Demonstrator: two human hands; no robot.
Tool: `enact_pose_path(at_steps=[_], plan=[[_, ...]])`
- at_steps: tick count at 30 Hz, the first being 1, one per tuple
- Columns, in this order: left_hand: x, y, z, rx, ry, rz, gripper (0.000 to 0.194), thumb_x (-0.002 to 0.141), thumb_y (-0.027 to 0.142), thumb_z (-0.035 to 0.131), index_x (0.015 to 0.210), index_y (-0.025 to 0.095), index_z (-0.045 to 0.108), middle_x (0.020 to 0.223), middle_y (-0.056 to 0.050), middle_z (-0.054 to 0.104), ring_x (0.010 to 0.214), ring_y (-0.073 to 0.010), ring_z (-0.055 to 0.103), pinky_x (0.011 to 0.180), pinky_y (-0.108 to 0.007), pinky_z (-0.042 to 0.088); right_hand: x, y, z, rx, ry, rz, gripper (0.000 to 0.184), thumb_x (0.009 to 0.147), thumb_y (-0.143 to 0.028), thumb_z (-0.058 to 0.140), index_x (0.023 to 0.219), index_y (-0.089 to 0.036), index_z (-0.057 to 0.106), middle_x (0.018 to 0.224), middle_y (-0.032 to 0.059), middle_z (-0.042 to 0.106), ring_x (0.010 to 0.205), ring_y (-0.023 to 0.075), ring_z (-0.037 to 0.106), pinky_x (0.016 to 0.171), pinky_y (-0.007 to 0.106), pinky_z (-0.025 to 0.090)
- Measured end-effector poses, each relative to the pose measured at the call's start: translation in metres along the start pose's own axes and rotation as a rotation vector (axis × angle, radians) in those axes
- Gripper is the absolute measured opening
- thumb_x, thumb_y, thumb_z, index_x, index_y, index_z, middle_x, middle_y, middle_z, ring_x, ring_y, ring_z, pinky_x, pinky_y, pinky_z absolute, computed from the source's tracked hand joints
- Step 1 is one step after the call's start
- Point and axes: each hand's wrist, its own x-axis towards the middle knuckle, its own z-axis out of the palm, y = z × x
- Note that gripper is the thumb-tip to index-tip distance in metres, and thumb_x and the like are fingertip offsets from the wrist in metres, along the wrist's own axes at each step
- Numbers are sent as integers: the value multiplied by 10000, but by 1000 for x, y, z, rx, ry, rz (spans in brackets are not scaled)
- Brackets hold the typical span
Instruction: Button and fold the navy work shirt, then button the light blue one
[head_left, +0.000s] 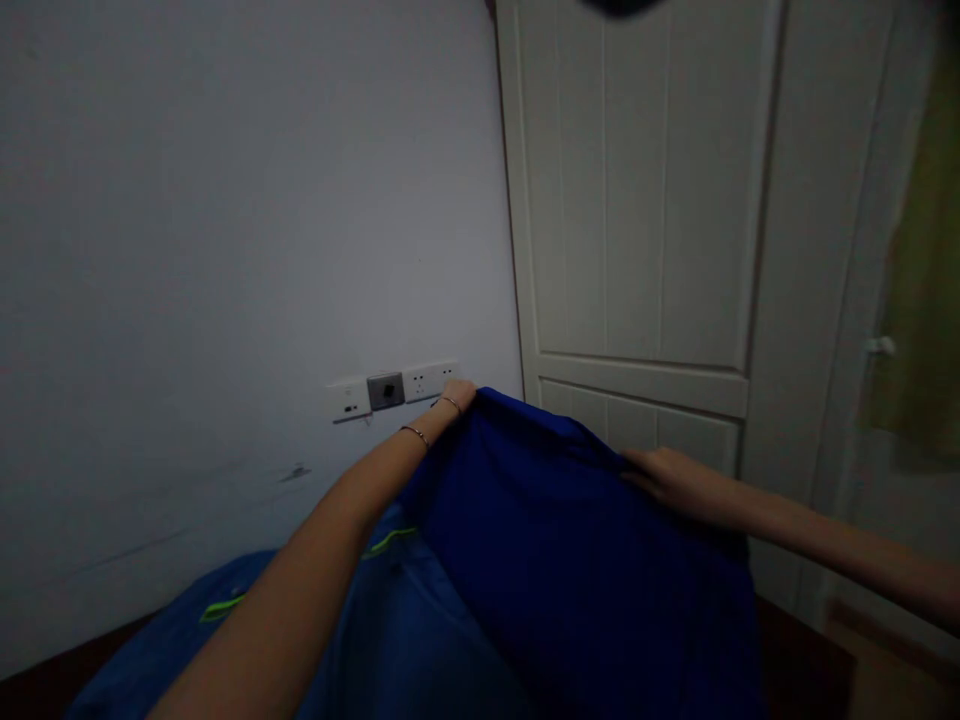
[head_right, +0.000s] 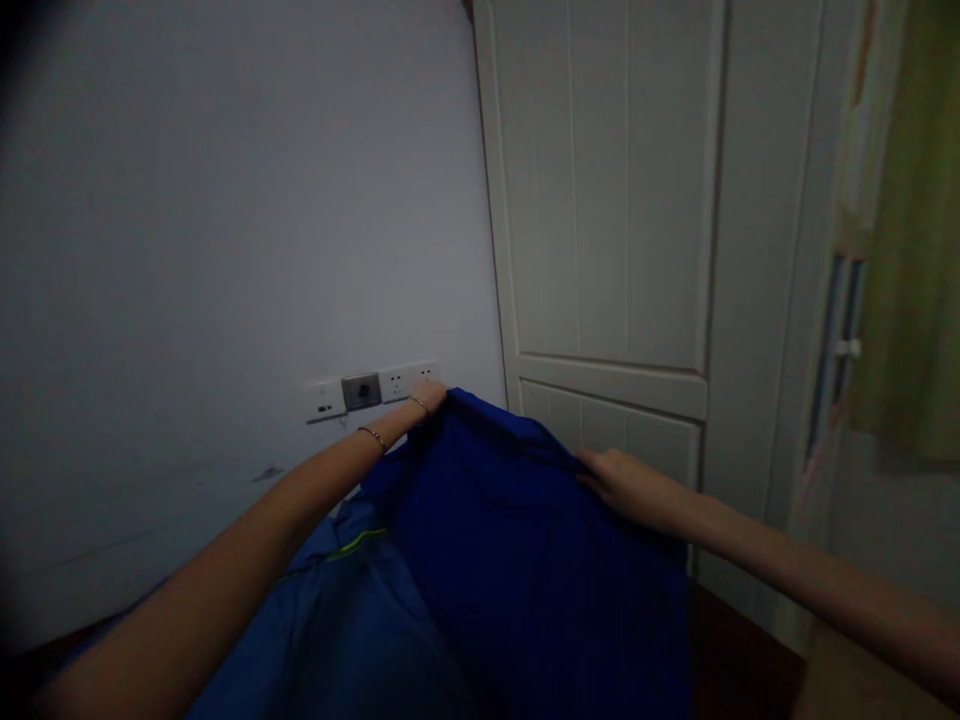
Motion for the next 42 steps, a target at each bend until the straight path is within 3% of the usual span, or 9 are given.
enact_pose_path(at_steps=[5, 11, 15, 21, 28, 33, 35, 38, 42], plan=[[38, 45, 38, -23, -6, -150, 303, 855, 127, 377, 1021, 86, 627, 1043, -220, 616, 993, -283, 586, 795, -364, 458, -12, 24, 19, -176, -92, 90, 274, 852, -250, 383, 1013, -155, 583, 872, 151, 672, 799, 256, 647, 644, 315, 451], [67, 93, 83, -110, -55, -227, 337, 859, 115, 336, 1079, 111, 591, 1090, -168, 614, 1006, -224, 586, 790, -294, 474, -23, 52, 20, -149, -245, 80, 295, 833, -193, 385, 1017, -113, 601, 910, 155, 671, 844, 239, 647, 674, 293, 465], [76, 116, 112, -159, -88, -177, 325, 845, 108, 357, 1039, 110, 617, 1091, -173, 613, 1029, -231, 574, 827, -306, 463, -27, 77, 27, -145, -330, 102, 278, 815, -188, 402, 949, -124, 636, 893, 139, 676, 829, 234, 650, 660, 286, 470], [79, 132, 156, -215, -111, -88, 337, 820, 77, 356, 1057, 89, 595, 1088, -178, 608, 1028, -231, 569, 840, -310, 455, -30, 108, 57, -321, -310, 155, 296, 810, -158, 418, 1022, -108, 619, 917, 167, 668, 873, 274, 640, 692, 342, 484], [55, 136, 184, -260, -85, 168, 580, 753, 94, 468, 1317, 133, 335, 1269, -119, 482, 1164, -196, 443, 986, -296, 344, -37, 115, 105, -458, -276, 252, 376, 810, -33, 311, 1065, -85, 582, 837, 178, 670, 775, 289, 655, 607, 374, 488], [17, 109, 192, -52, 91, 552, 330, 811, 174, 427, 1135, 130, 471, 1172, -158, 488, 1116, -250, 437, 956, -397, 348, -30, 87, 114, -573, -193, 290, 390, 773, 23, 315, 1013, -95, 598, 918, 195, 635, 814, 279, 634, 619, 366, 489], [2, 97, 200, 19, 49, 651, 233, 852, 245, 378, 1013, 139, 509, 1000, -137, 553, 965, -228, 517, 855, -375, 419, -28, 61, 113, -515, -171, 194, 351, 775, -7, 353, 993, -111, 607, 940, 179, 624, 850, 276, 615, 649, 375, 491], [-15, 85, 215, 21, -70, 688, 233, 875, 289, 338, 966, 166, 513, 899, -92, 577, 843, -193, 554, 734, -311, 464, -31, 15, 114, -221, -174, -22, 268, 830, -197, 433, 1028, -140, 605, 1006, 144, 614, 924, 263, 588, 779, 410, 478], [-13, 80, 227, -70, -84, 599, 280, 865, 252, 365, 1113, 182, 475, 1064, -87, 562, 988, -178, 528, 837, -294, 439, -43, -36, 117, 207, -266, -240, 524, 833, -433, 465, 1308, -214, 427, 1375, 122, 383, 1242, 270, 375, 997, 420, 353]])
